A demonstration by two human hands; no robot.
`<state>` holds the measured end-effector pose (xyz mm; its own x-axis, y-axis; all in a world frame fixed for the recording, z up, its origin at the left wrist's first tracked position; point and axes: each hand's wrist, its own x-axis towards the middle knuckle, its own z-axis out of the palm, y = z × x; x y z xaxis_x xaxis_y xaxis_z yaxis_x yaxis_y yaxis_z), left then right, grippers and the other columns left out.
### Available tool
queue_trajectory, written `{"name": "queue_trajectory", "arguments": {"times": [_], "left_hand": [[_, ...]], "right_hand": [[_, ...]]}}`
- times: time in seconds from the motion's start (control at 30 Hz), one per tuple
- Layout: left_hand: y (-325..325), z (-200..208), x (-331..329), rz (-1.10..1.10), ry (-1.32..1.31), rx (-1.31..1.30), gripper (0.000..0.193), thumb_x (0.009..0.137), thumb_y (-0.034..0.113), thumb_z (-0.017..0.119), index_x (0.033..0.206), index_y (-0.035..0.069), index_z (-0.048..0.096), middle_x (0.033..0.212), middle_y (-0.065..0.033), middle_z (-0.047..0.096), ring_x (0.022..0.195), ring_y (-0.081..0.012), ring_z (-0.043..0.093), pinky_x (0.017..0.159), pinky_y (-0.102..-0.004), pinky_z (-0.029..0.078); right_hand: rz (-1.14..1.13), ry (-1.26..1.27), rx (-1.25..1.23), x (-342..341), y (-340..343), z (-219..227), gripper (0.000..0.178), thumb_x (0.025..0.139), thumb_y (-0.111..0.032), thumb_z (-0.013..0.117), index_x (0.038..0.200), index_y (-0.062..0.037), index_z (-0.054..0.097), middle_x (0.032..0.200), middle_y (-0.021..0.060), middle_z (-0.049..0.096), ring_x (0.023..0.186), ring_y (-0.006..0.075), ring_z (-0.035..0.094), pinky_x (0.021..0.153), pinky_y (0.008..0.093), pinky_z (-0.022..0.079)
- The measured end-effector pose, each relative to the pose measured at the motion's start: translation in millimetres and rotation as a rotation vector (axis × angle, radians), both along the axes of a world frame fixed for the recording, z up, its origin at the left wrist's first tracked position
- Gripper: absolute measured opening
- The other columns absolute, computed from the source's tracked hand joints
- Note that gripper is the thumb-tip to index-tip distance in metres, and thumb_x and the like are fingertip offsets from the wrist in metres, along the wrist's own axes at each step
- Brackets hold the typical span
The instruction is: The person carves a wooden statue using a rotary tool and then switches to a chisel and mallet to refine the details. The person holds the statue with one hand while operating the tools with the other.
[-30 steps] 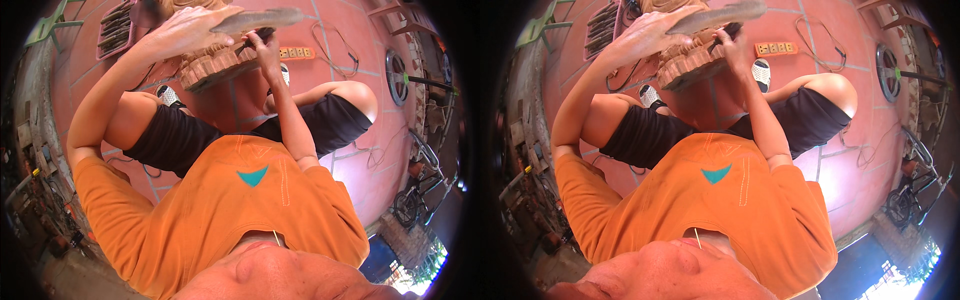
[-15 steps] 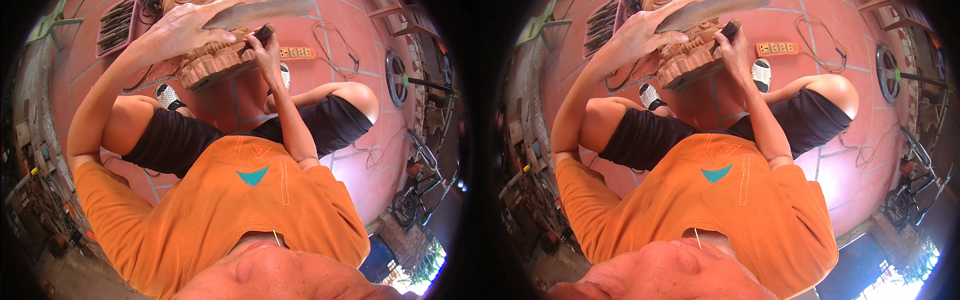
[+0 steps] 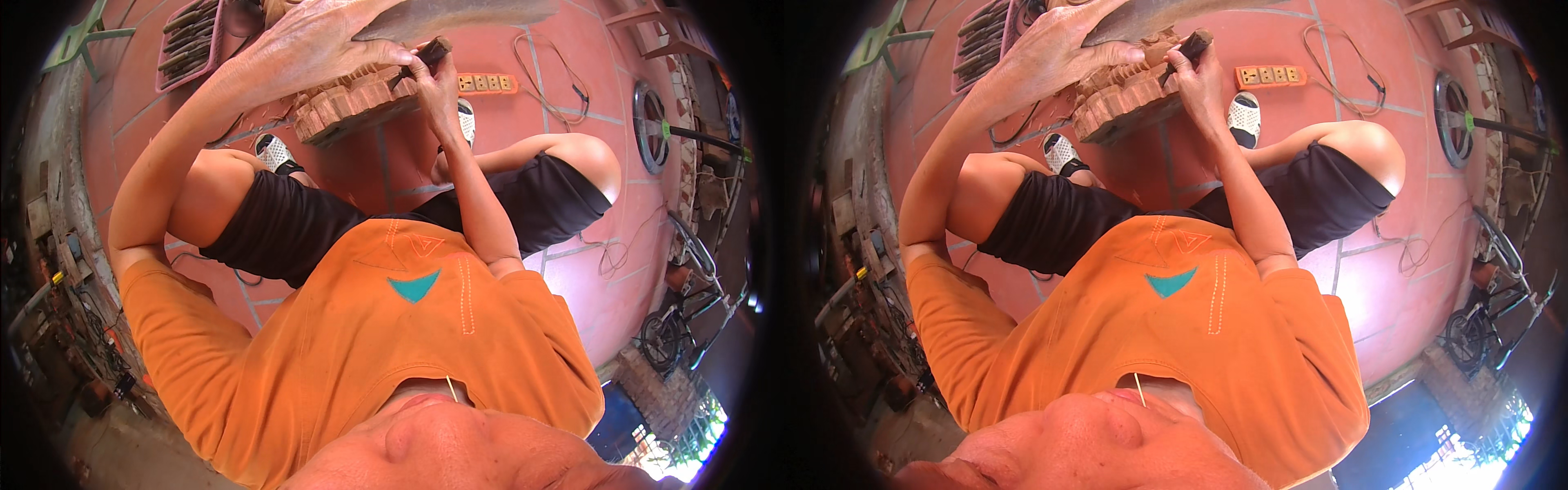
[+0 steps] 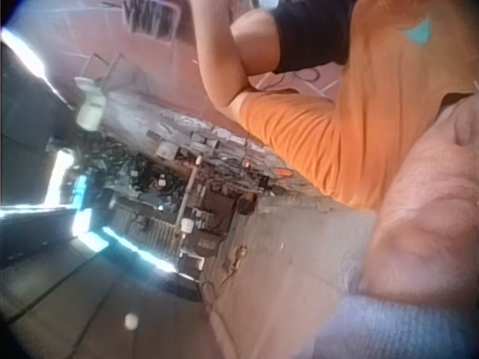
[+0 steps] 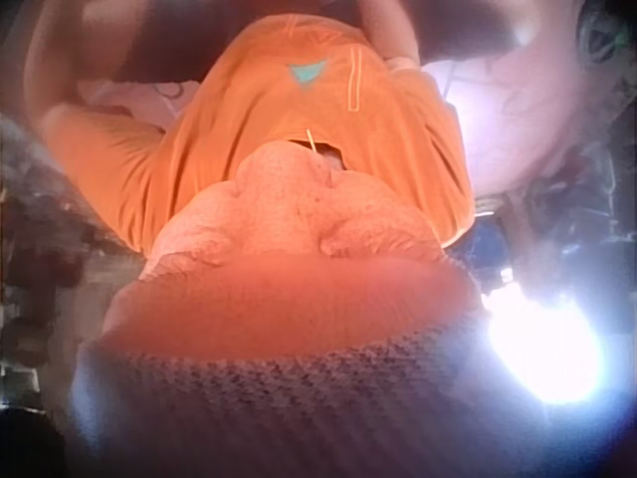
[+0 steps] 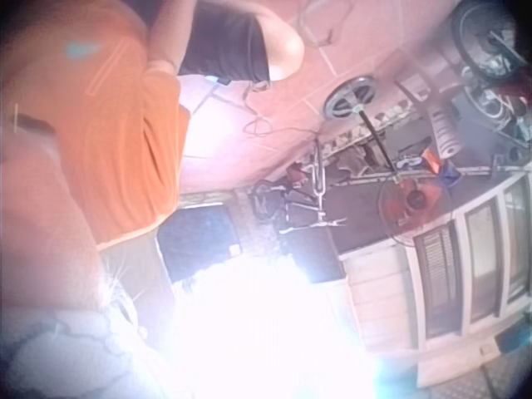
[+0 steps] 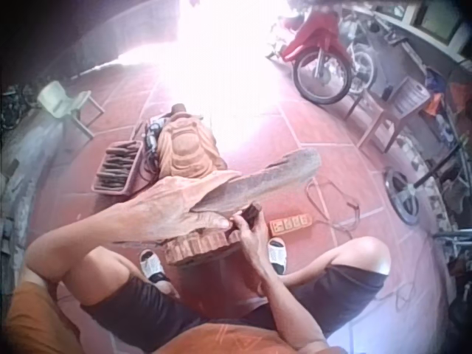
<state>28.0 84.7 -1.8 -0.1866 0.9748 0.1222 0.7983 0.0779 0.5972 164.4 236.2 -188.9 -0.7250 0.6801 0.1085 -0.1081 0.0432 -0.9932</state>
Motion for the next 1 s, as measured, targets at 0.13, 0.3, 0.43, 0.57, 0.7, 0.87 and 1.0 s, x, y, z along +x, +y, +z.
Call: {"name": "queue_trajectory", "arguments": {"times": [0.13, 0.3, 0.43, 0.57, 0.7, 0.87, 1.0], "left_hand": [[9, -10, 4, 0.069, 0.180, -0.420, 0.074, 0.088, 0.042, 0.073, 0.152, 0.015, 0.045, 0.115, -0.0256, 0.069, 0.103, -0.0417, 0.069, 0.088, -0.0481, 0.053], [-1, -33, -10, 0.028, 0.267, -0.158, 0.076, 0.088, 0.043, 0.073, 0.152, 0.011, 0.045, 0.116, -0.0224, 0.070, 0.102, -0.0413, 0.069, 0.087, -0.0469, 0.054], [-4, 10, -6, 0.050, 0.063, -0.341, 0.071, 0.092, 0.038, 0.071, 0.150, 0.009, 0.042, 0.121, -0.0297, 0.066, 0.109, -0.0447, 0.066, 0.092, -0.0480, 0.052], [-16, 16, -5, 0.061, 0.038, -0.233, 0.070, 0.092, 0.037, 0.071, 0.150, 0.010, 0.042, 0.116, -0.0288, 0.067, 0.105, -0.0451, 0.068, 0.089, -0.0485, 0.053], [-21, 23, -4, 0.136, -0.053, -0.354, 0.070, 0.092, 0.037, 0.072, 0.149, 0.011, 0.043, 0.112, -0.0280, 0.069, 0.099, -0.0439, 0.070, 0.083, -0.0488, 0.054], [-24, 29, -3, 0.095, -0.066, -0.330, 0.068, 0.092, 0.037, 0.072, 0.148, 0.010, 0.044, 0.110, -0.0277, 0.069, 0.095, -0.0417, 0.071, 0.081, -0.0482, 0.054], [-26, 20, -6, 0.113, -0.028, -0.297, 0.068, 0.092, 0.038, 0.072, 0.148, 0.010, 0.044, 0.110, -0.0281, 0.069, 0.096, -0.0423, 0.070, 0.082, -0.0480, 0.054]], "right_hand": [[0.017, 0.014, -0.099, -1, 3, -8, 0.021, 0.099, -0.008, 0.065, 0.116, -0.0004, 0.055, 0.100, 0.0067, 0.068, 0.094, 0.0162, 0.069, 0.080, 0.0297, 0.055], [0.086, -0.059, -0.171, -1, 13, -11, 0.020, 0.103, -0.008, 0.062, 0.120, -0.0032, 0.054, 0.109, 0.0090, 0.067, 0.100, 0.0201, 0.071, 0.087, 0.0328, 0.058], [0.052, 0.013, -0.160, 3, 9, -9, 0.021, 0.101, -0.005, 0.063, 0.119, -0.0025, 0.055, 0.107, 0.0073, 0.067, 0.098, 0.0175, 0.069, 0.086, 0.0316, 0.056], [0.092, 0.099, 0.007, 7, -1, 0, 0.022, 0.098, -0.004, 0.067, 0.116, -0.0018, 0.056, 0.103, 0.0042, 0.067, 0.095, 0.0122, 0.063, 0.086, 0.0288, 0.053], [0.102, 0.099, 0.026, 8, 7, 10, 0.027, 0.097, -0.007, 0.071, 0.119, -0.0011, 0.057, 0.103, 0.0039, 0.068, 0.097, 0.0118, 0.064, 0.087, 0.0290, 0.053], [0.178, 0.067, 0.089, 6, -2, 6, 0.032, 0.096, -0.010, 0.074, 0.122, -0.0034, 0.058, 0.100, 0.0032, 0.069, 0.094, 0.0111, 0.064, 0.084, 0.0288, 0.053], [0.228, -0.060, 0.108, 5, -7, 13, 0.033, 0.095, -0.008, 0.074, 0.125, -0.0037, 0.059, 0.107, 0.0029, 0.068, 0.104, 0.0133, 0.066, 0.092, 0.0293, 0.053]]}}
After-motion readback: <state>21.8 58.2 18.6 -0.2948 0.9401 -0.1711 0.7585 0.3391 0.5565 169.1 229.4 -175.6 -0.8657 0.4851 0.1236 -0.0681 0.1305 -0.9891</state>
